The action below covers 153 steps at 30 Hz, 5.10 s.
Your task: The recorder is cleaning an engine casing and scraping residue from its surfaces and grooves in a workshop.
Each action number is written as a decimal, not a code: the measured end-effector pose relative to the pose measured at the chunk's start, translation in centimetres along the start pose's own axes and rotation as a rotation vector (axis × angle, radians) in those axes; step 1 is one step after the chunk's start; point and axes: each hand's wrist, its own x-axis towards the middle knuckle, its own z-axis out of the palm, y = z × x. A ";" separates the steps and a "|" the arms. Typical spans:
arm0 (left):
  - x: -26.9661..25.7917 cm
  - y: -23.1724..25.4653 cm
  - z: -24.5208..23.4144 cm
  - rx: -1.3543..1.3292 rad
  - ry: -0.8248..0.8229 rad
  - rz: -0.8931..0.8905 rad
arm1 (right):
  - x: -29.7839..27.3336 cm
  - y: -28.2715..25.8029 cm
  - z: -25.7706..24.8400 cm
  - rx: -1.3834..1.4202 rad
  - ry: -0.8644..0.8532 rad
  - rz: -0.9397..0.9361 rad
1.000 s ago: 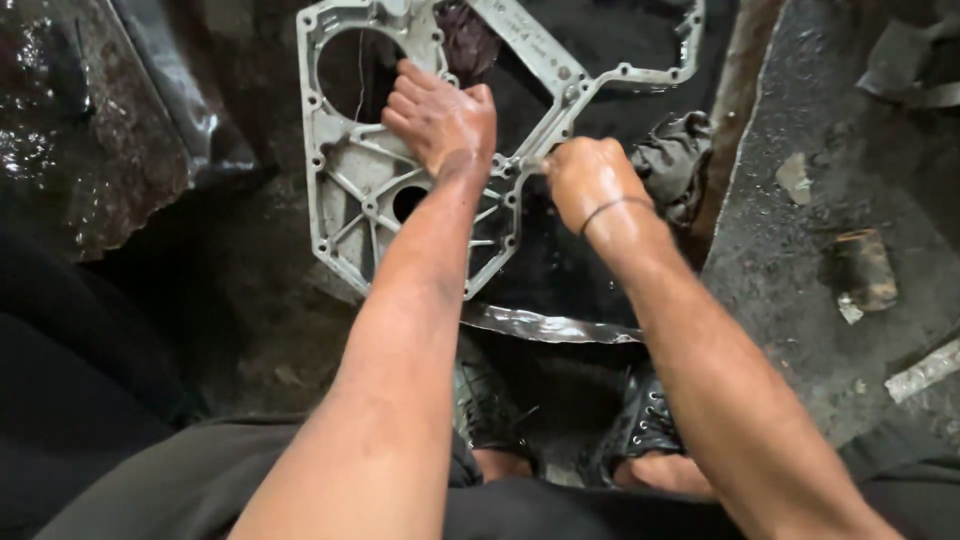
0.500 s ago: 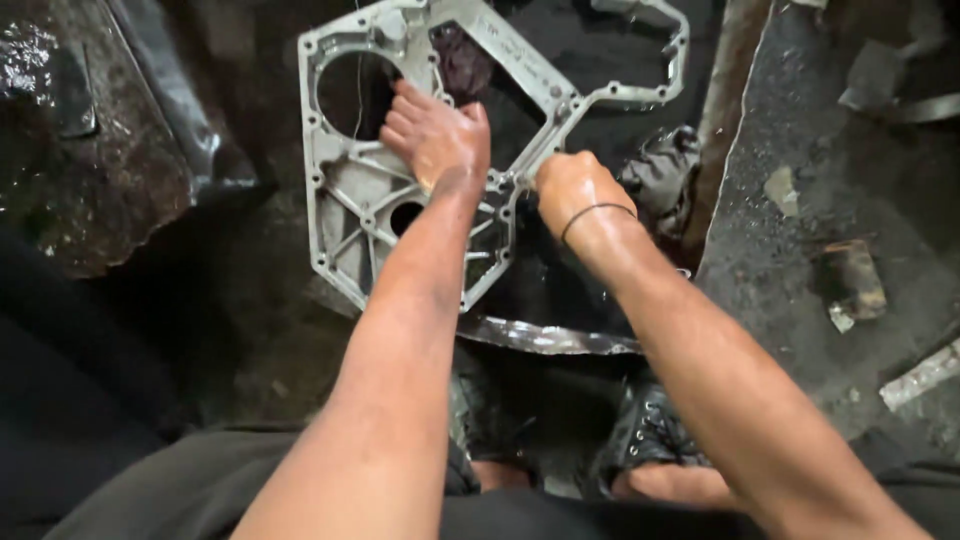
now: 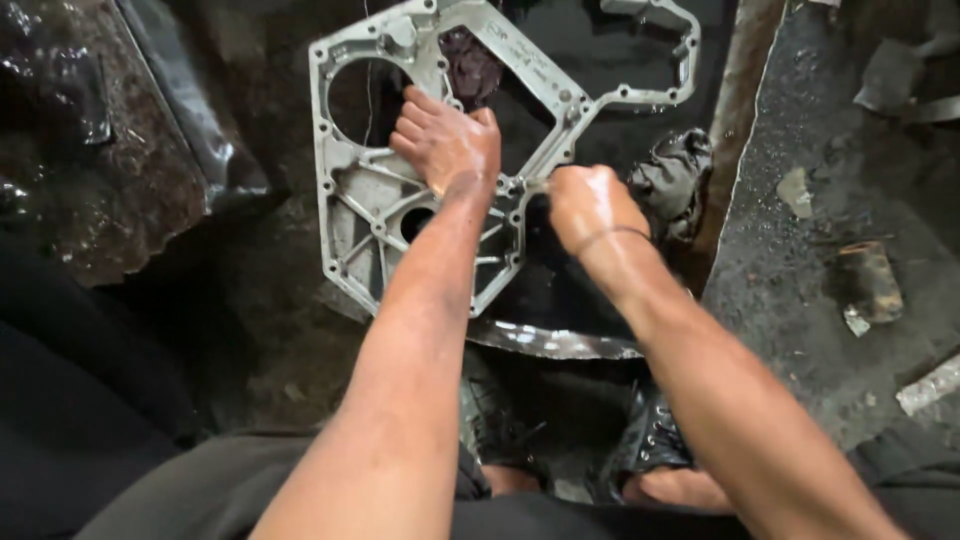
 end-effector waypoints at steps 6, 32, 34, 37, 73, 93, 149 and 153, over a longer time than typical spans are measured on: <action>0.6 1.1 -1.3 -0.023 0.003 -0.005 | 0.3 2.7 -0.4 -0.121 -0.074 0.054; -0.2 0.3 0.2 -0.040 0.029 -0.005 | -2.4 12.6 3.7 -0.128 0.487 0.274; -0.2 0.4 0.0 -0.042 0.027 -0.009 | -2.1 13.9 5.0 -0.112 0.302 0.322; -0.2 0.5 0.2 -0.045 0.026 -0.027 | -2.3 14.5 6.2 -0.104 0.188 0.286; 0.1 0.7 0.3 0.008 0.079 -0.008 | 2.8 1.3 7.8 0.389 0.742 0.215; -0.2 0.2 0.3 0.027 0.015 0.039 | -7.7 4.3 4.9 0.198 0.360 -0.121; 4.7 1.4 -6.3 -0.283 -0.363 -0.076 | 3.6 6.1 7.5 1.195 0.218 0.384; 6.3 3.9 -8.9 -0.259 -0.440 -0.034 | 2.9 6.5 5.5 1.185 0.266 0.340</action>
